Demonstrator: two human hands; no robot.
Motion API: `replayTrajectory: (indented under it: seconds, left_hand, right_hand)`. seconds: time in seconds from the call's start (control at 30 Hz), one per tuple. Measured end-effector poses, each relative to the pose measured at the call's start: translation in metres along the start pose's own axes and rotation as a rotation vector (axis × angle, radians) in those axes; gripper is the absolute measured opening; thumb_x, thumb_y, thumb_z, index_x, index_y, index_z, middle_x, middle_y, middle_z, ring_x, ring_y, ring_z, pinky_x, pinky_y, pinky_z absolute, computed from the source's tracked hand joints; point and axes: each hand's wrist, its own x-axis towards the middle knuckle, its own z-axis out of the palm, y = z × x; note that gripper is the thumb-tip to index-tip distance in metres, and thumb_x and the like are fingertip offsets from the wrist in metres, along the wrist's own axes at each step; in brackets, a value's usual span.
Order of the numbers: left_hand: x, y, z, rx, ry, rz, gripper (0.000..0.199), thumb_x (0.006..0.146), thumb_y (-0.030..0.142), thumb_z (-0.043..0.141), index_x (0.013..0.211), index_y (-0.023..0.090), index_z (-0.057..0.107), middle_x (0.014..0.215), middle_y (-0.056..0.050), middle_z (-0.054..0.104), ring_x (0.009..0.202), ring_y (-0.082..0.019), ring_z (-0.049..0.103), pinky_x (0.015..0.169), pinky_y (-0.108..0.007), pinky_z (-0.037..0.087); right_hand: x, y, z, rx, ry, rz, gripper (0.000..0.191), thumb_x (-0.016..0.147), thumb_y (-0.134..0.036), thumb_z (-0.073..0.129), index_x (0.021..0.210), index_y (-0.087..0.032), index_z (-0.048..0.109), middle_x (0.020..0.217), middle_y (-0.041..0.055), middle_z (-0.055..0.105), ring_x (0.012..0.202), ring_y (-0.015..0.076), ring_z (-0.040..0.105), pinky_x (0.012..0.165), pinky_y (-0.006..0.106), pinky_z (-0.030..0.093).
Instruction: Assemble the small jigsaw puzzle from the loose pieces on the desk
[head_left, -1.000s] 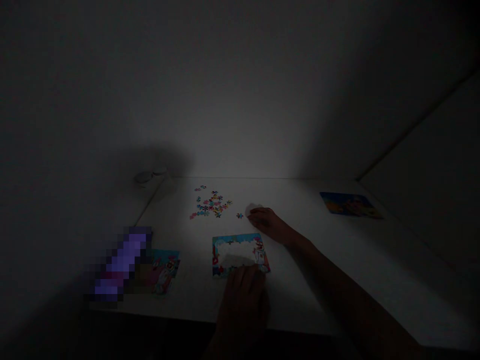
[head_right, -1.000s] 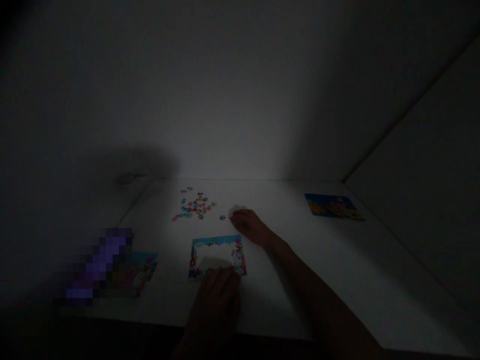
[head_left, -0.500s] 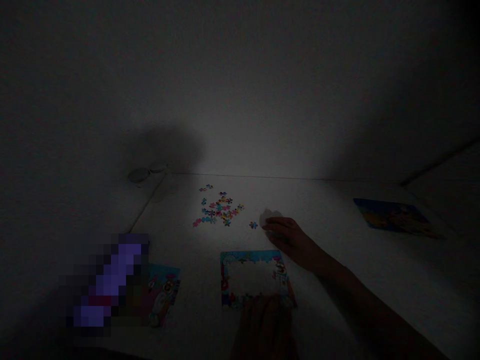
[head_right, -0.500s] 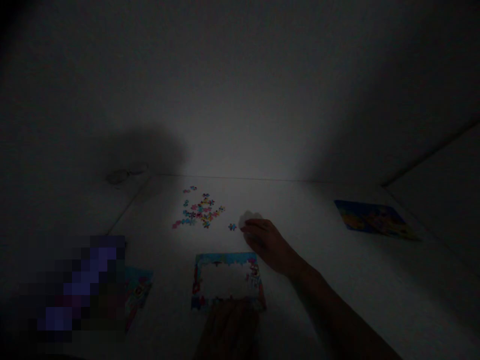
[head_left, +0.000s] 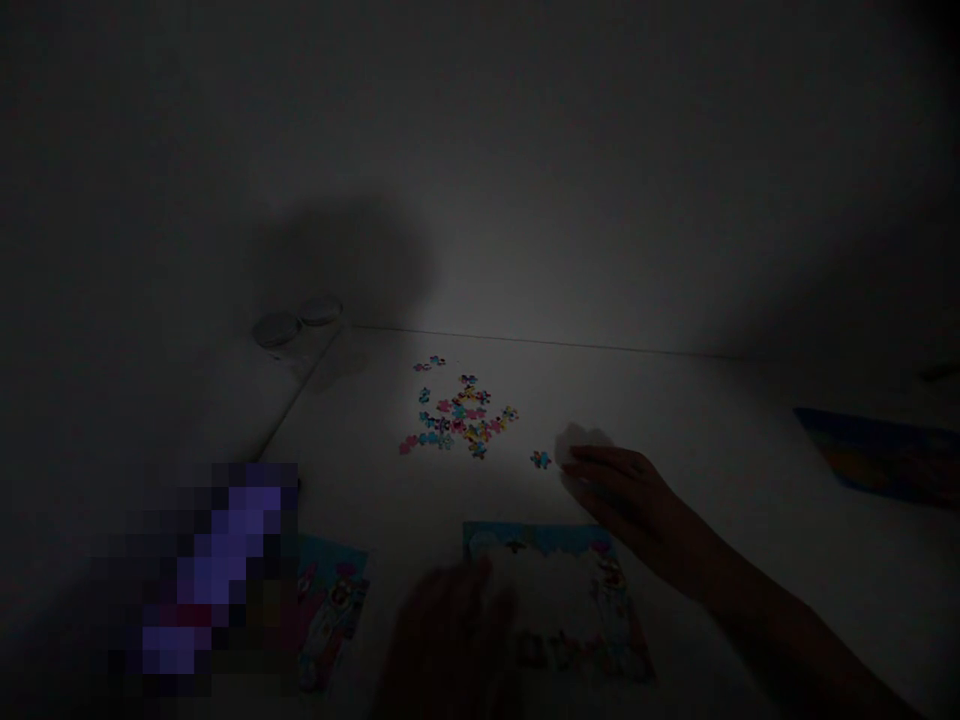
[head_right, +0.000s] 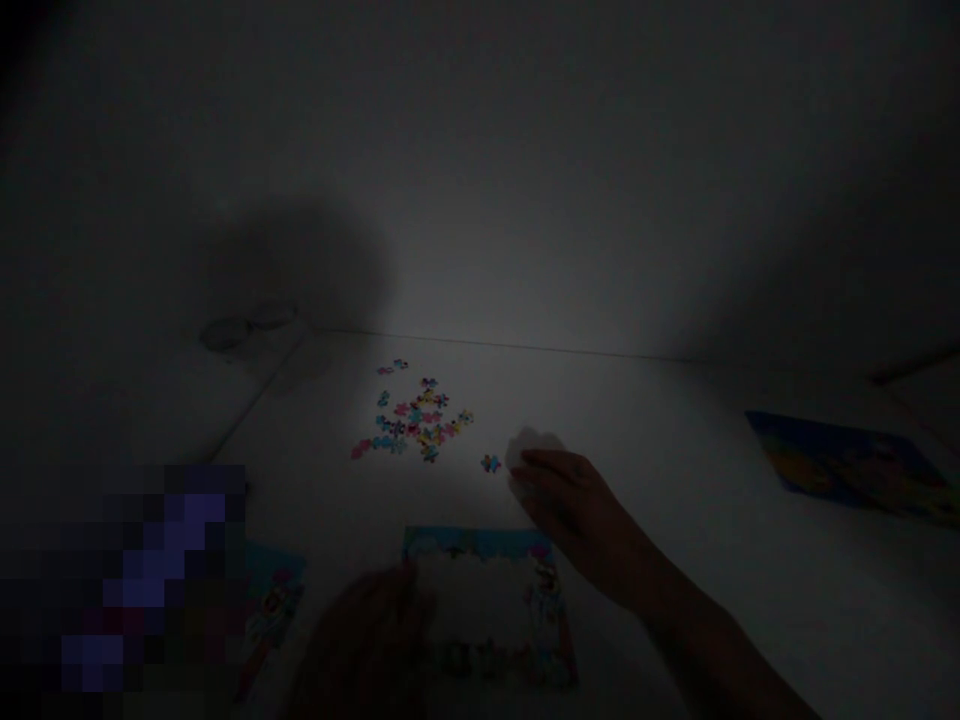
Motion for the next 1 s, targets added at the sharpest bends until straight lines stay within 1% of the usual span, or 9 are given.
replayTrajectory:
  seconds: [0.07,0.13,0.2,0.3,0.47,0.57,0.67,0.87,1.0]
  left_hand:
    - [0.007,-0.019,-0.004,0.093,-0.070,0.000,0.047,0.095,0.039,0.048,0.139,0.021,0.050,0.138,-0.008,0.057,0.130,-0.026,0.050,0.108,-0.040,0.042]
    - [0.010,-0.031,-0.002,0.177,-0.143,0.037,0.063,0.094,0.047,0.047,0.146,0.013,0.039,0.147,-0.013,0.047,0.137,-0.029,0.041,0.110,-0.042,0.038]
    - [0.010,-0.037,0.004,0.217,-0.198,0.080,0.079,0.090,0.057,0.047,0.150,0.007,0.031,0.152,-0.017,0.040,0.141,-0.031,0.036,0.110,-0.043,0.037]
    - [0.005,-0.040,0.013,0.210,-0.228,0.111,0.093,0.086,0.067,0.047,0.152,0.005,0.024,0.155,-0.019,0.033,0.143,-0.032,0.031,0.110,-0.045,0.036]
    - [0.003,-0.038,0.015,0.206,-0.216,0.070,0.088,0.088,0.061,0.046,0.153,0.007,0.022,0.155,-0.016,0.034,0.144,-0.031,0.030,0.111,-0.046,0.034]
    - [0.006,-0.037,0.013,0.208,-0.238,0.054,0.082,0.089,0.058,0.047,0.152,0.011,0.026,0.154,-0.015,0.037,0.143,-0.031,0.032,0.112,-0.046,0.032]
    - [0.007,-0.037,0.013,0.218,-0.237,0.064,0.079,0.089,0.061,0.045,0.151,0.014,0.030,0.153,-0.014,0.039,0.142,-0.030,0.033,0.114,-0.045,0.029]
    - [0.006,-0.039,0.017,0.200,-0.188,0.051,0.081,0.088,0.071,0.043,0.147,0.016,0.038,0.152,-0.013,0.041,0.141,-0.029,0.036,0.116,-0.043,0.024]
    - [0.007,-0.038,0.016,0.186,-0.205,0.041,0.078,0.089,0.069,0.040,0.147,0.016,0.039,0.152,-0.012,0.042,0.141,-0.029,0.035,0.117,-0.043,0.022]
  right_hand:
    - [-0.001,0.002,0.000,-0.019,-0.008,0.004,0.036,0.096,-0.041,0.051,0.130,-0.035,0.058,0.136,0.0062,0.057,0.126,0.0288,0.053,0.101,0.053,0.051]
    - [-0.002,0.003,0.001,-0.042,-0.015,0.007,0.036,0.096,-0.041,0.051,0.130,-0.033,0.058,0.136,0.0066,0.057,0.127,0.0289,0.052,0.101,0.052,0.051]
    - [-0.003,0.004,0.001,-0.063,-0.031,0.013,0.037,0.096,-0.041,0.051,0.131,-0.032,0.058,0.137,0.0070,0.056,0.128,0.0289,0.052,0.101,0.052,0.051]
    - [-0.003,0.004,0.000,-0.081,-0.054,0.021,0.037,0.096,-0.040,0.050,0.132,-0.032,0.058,0.138,0.0074,0.055,0.129,0.0288,0.051,0.101,0.051,0.051]
    - [-0.001,0.001,-0.003,-0.087,-0.053,0.029,0.037,0.096,-0.041,0.051,0.130,-0.033,0.060,0.136,0.0070,0.057,0.127,0.0283,0.053,0.100,0.050,0.051]
    - [-0.002,0.000,-0.003,-0.101,-0.051,0.032,0.036,0.096,-0.040,0.051,0.130,-0.033,0.060,0.136,0.0066,0.057,0.126,0.0278,0.053,0.100,0.049,0.051]
    - [-0.002,0.000,-0.004,-0.110,-0.052,0.044,0.036,0.096,-0.040,0.051,0.129,-0.032,0.060,0.136,0.0066,0.057,0.126,0.0272,0.053,0.101,0.048,0.051]
    - [0.000,-0.003,-0.005,-0.129,-0.070,0.070,0.036,0.096,-0.044,0.050,0.126,-0.033,0.063,0.134,0.0064,0.059,0.125,0.0282,0.054,0.098,0.049,0.053]
    - [0.001,-0.004,-0.006,-0.125,-0.086,0.097,0.036,0.095,-0.046,0.049,0.125,-0.032,0.063,0.136,0.0069,0.058,0.126,0.0290,0.054,0.100,0.051,0.052]
